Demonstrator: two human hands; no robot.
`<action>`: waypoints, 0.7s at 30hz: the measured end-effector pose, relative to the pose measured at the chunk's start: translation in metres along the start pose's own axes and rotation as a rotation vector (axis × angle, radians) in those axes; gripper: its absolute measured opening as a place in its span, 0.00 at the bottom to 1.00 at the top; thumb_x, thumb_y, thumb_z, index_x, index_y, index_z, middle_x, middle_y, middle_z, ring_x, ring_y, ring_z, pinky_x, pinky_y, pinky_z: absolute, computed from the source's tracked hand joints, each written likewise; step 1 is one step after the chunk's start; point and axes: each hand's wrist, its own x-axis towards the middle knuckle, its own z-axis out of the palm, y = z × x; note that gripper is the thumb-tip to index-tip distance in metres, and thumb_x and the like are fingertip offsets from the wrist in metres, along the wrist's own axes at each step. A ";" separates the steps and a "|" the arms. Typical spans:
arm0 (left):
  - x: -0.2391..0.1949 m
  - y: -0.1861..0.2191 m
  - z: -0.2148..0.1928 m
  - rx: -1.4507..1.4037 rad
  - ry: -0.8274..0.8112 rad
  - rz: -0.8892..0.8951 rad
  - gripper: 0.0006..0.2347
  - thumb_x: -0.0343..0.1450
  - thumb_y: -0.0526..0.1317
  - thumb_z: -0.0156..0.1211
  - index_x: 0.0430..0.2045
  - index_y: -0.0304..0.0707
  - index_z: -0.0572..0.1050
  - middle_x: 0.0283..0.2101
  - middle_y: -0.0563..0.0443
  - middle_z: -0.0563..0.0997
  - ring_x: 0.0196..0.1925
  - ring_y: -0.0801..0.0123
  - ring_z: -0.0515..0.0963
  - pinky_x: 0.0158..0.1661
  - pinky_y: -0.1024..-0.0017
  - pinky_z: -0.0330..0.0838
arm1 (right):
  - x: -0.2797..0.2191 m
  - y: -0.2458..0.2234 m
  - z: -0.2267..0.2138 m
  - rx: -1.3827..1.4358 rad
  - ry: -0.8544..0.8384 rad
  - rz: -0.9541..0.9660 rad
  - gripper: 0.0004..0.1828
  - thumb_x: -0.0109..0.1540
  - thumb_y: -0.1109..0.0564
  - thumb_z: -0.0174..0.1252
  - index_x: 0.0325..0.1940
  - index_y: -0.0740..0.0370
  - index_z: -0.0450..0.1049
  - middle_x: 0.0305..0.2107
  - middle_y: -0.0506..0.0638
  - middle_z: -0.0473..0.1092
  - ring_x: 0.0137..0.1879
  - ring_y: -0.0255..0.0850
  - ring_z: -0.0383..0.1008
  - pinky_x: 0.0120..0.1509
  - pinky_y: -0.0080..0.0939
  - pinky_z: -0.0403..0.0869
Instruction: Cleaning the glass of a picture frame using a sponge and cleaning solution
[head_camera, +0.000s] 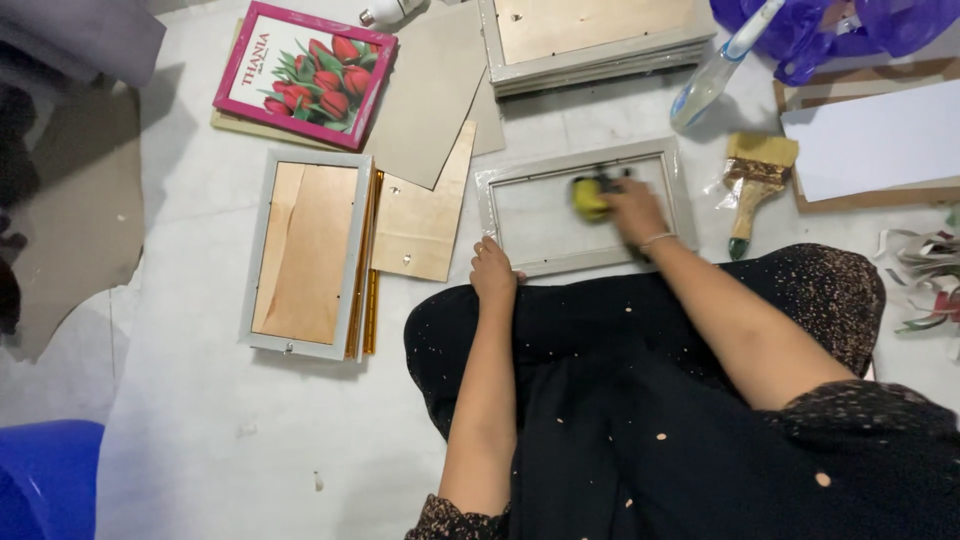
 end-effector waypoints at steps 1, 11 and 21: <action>0.002 -0.003 0.007 0.018 0.017 0.008 0.48 0.53 0.41 0.83 0.64 0.21 0.55 0.54 0.34 0.66 0.54 0.38 0.75 0.47 0.40 0.77 | -0.009 0.033 0.001 -0.079 0.039 0.119 0.20 0.63 0.57 0.59 0.58 0.38 0.78 0.58 0.52 0.68 0.62 0.59 0.71 0.59 0.56 0.77; 0.000 -0.003 0.009 0.083 0.119 0.076 0.47 0.51 0.41 0.83 0.61 0.17 0.59 0.50 0.34 0.69 0.51 0.41 0.77 0.46 0.46 0.81 | -0.008 -0.064 0.045 -0.073 0.076 0.117 0.16 0.64 0.57 0.53 0.53 0.44 0.80 0.52 0.51 0.72 0.54 0.58 0.75 0.55 0.59 0.76; -0.034 -0.002 -0.059 -0.107 -0.189 0.168 0.26 0.68 0.47 0.68 0.54 0.24 0.72 0.49 0.29 0.76 0.54 0.35 0.78 0.50 0.45 0.76 | -0.032 -0.088 -0.057 -0.052 -0.508 -0.135 0.25 0.62 0.32 0.55 0.62 0.32 0.74 0.67 0.45 0.62 0.70 0.61 0.64 0.71 0.73 0.59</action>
